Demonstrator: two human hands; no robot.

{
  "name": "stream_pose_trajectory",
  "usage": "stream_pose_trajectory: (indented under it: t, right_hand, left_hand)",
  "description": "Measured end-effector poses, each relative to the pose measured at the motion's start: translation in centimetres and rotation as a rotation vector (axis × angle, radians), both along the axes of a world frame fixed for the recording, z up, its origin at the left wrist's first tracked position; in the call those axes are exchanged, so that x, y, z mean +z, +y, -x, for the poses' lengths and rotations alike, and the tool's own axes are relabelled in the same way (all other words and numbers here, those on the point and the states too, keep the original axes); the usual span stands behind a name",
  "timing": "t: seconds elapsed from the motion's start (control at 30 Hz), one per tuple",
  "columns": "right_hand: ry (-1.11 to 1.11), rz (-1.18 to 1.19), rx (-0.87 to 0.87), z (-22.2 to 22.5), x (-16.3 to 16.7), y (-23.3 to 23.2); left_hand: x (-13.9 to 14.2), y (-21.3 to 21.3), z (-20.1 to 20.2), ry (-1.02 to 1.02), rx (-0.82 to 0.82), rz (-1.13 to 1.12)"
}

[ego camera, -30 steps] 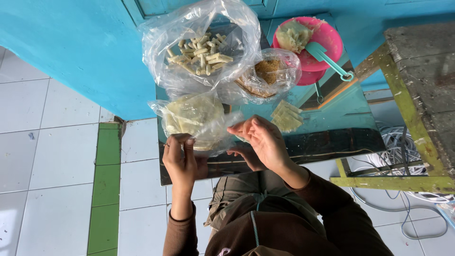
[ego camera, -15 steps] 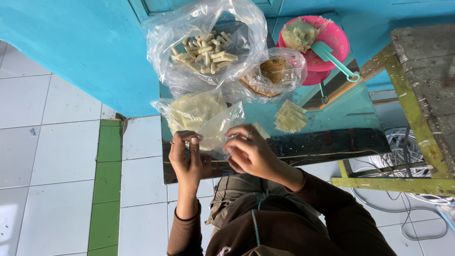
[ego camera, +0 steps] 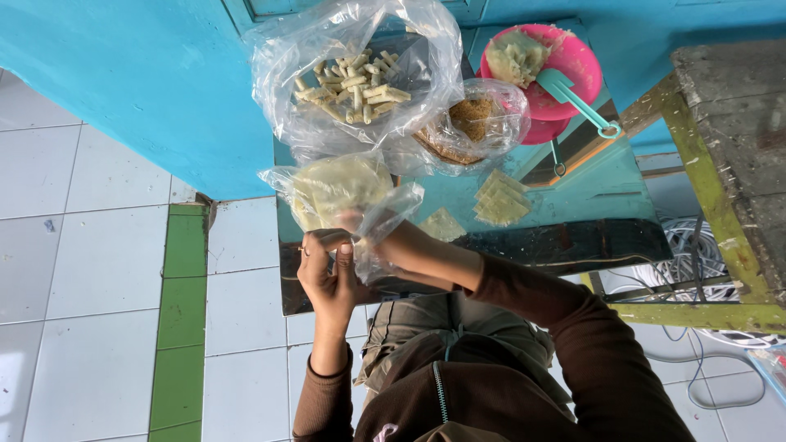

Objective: The person takes thin square wrappers from a stack on the table, places filling from a plastic container onto a wrapper, and folds the wrapper over the filling by hand, setting the folded piece on the table. They repeat this cycle, occasionally reaching into the filling container and adjusting the wrapper stack.

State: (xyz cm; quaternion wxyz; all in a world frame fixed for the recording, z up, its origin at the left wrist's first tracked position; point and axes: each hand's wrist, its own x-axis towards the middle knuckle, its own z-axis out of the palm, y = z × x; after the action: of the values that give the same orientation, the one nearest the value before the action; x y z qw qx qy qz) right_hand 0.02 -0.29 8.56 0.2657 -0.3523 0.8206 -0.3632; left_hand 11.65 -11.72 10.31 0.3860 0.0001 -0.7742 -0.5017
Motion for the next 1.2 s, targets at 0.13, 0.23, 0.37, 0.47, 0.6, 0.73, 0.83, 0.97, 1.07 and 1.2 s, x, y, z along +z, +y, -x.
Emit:
stream_pose_trajectory:
  t: [0.13, 0.23, 0.37, 0.47, 0.6, 0.73, 0.83, 0.97, 1.07, 1.2]
  right_hand:
    - [0.689, 0.109, 0.211, 2.5, -1.6, -1.4]
    - [0.689, 0.009, 0.214, 4.5, -2.5, -3.4]
    - [0.896, -0.018, 0.182, 5.4, -2.2, -3.7]
    - [0.823, -0.173, 0.146, 5.5, -1.5, -4.2]
    - [0.846, -0.118, 0.175, 6.0, -1.0, -4.0]
    - [0.856, -0.086, 0.243, 6.7, -1.3, -3.6]
    - [0.605, 0.086, 0.207, 6.5, -1.8, -3.1]
    - [0.054, 0.097, 0.029, 4.4, -1.2, -2.1]
    - [0.094, -0.389, 0.066, 0.8, 0.1, 0.0]
    - [0.586, 0.354, 0.210, -3.2, 2.0, 8.2]
  left_hand:
    - [0.1, -0.9, 0.4, -0.047, -0.054, 0.106]
    - [-1.3, -2.4, 1.4, -0.015, 0.047, 0.032]
    - [-3.6, -5.6, 4.0, -0.091, 0.297, -0.290]
    - [-4.6, -7.2, 5.7, -0.264, 0.137, -0.405]
    - [-5.0, -6.3, 6.2, -0.441, 0.200, -0.138]
    - [-5.0, -6.0, 5.9, -0.400, 0.238, -0.059]
    - [-5.3, -6.2, 5.7, -0.396, 0.258, -0.028]
    - [-6.3, -6.4, 5.8, -0.430, 0.251, -0.092]
    - [-7.3, -6.7, 5.8, -0.426, 0.269, -0.038]
    - [-8.0, -6.9, 5.4, -0.271, 0.225, -0.080]
